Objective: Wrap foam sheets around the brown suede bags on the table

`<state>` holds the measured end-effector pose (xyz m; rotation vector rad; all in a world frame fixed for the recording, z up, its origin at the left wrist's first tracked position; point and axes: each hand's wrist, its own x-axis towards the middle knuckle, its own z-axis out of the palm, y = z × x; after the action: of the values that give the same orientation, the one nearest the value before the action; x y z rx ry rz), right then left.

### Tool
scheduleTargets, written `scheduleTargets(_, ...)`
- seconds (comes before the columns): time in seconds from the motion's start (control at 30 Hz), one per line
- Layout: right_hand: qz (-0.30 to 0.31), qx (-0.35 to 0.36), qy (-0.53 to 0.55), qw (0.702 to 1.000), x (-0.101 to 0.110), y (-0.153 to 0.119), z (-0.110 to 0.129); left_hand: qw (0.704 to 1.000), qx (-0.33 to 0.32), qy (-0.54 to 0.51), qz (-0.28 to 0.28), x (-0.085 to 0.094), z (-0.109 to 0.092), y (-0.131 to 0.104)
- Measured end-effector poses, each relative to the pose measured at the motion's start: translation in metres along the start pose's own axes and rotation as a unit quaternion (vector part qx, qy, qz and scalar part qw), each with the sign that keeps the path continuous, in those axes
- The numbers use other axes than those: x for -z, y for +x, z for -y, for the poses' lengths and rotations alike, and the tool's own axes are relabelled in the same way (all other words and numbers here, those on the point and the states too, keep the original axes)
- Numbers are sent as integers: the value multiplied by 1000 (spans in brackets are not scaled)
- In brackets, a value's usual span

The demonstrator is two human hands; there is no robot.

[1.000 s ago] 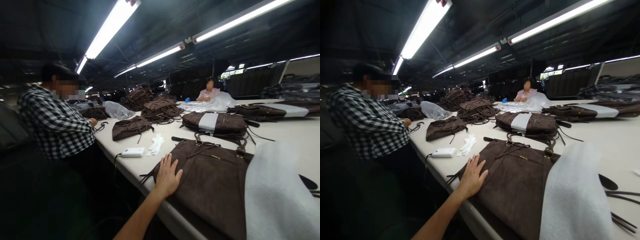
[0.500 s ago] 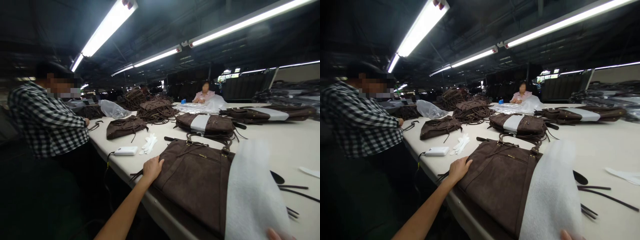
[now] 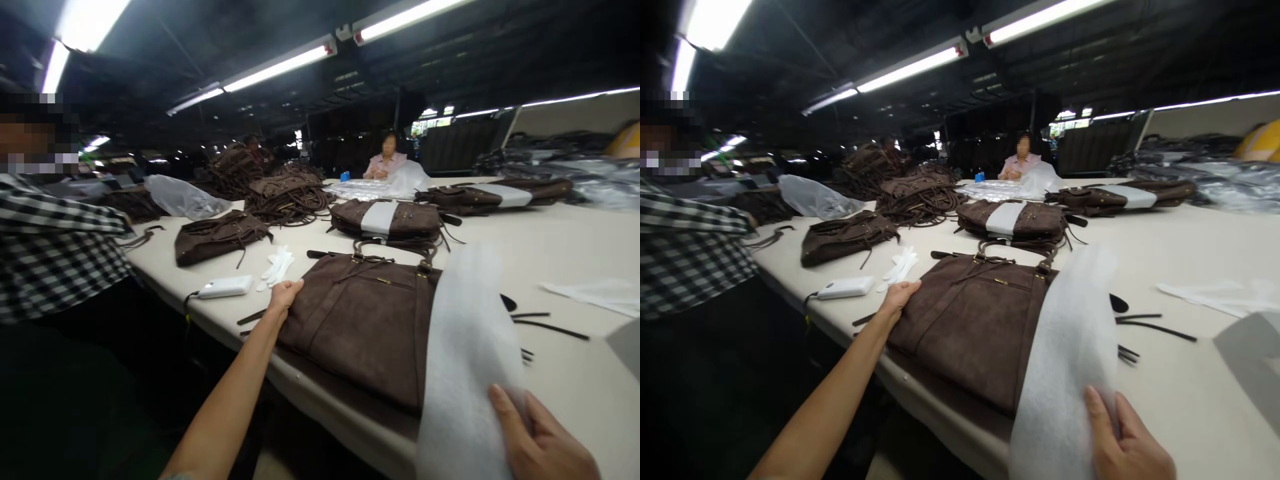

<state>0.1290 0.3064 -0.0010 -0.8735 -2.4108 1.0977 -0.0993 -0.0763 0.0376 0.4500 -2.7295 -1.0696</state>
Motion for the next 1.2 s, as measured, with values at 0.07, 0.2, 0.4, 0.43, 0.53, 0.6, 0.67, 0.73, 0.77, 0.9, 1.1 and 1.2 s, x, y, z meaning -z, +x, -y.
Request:
scheduleTargets(0.07, 17, 15, -12, 1000, 6, -6, 13, 1000, 9, 12, -11, -4, 3, 5)
scheduleTargets(0.2, 16, 42, -12, 999, 8, -13, 27, 996, -19, 75, -42, -9, -2, 6)
scheduleTargets(0.4, 5, 86, 33, 996, 4, -11, 27, 958, -268, 89, -52, -7, -30, -32)
scheduleTargets(0.43, 2, 91, 43, 995, 4, -10, 26, 947, -311, 79, -26, -5, -34, -40)
scheduleTargets(0.53, -5, 102, 70, 992, 3, -7, 25, 905, -420, 30, 54, 4, -34, -62)
scheduleTargets(0.6, -4, 103, 83, 991, 2, -5, 24, 867, -487, 16, 104, 10, -27, -75)
scheduleTargets(0.67, -1, 101, 89, 991, 1, -5, 24, 811, -560, 64, 153, 14, -15, -88)
scheduleTargets(0.73, 0, 100, 92, 991, 1, -6, 23, 742, -630, 157, 169, 17, -3, -99)
scheduleTargets(0.77, 0, 101, 93, 990, 0, -6, 23, 707, -660, 197, 160, 17, 2, -103)
scheduleTargets(0.9, 0, 101, 116, 988, 0, -6, 24, 627, -730, 260, 80, 19, 12, -111)
scheduleTargets(1.1, 72, 50, 241, 967, 9, -7, 27, 617, -714, 318, 92, 6, -3, -130)
scheduleTargets(1.2, 107, -5, 335, 936, 12, -8, 31, 650, -673, 342, 91, -9, -19, -144)
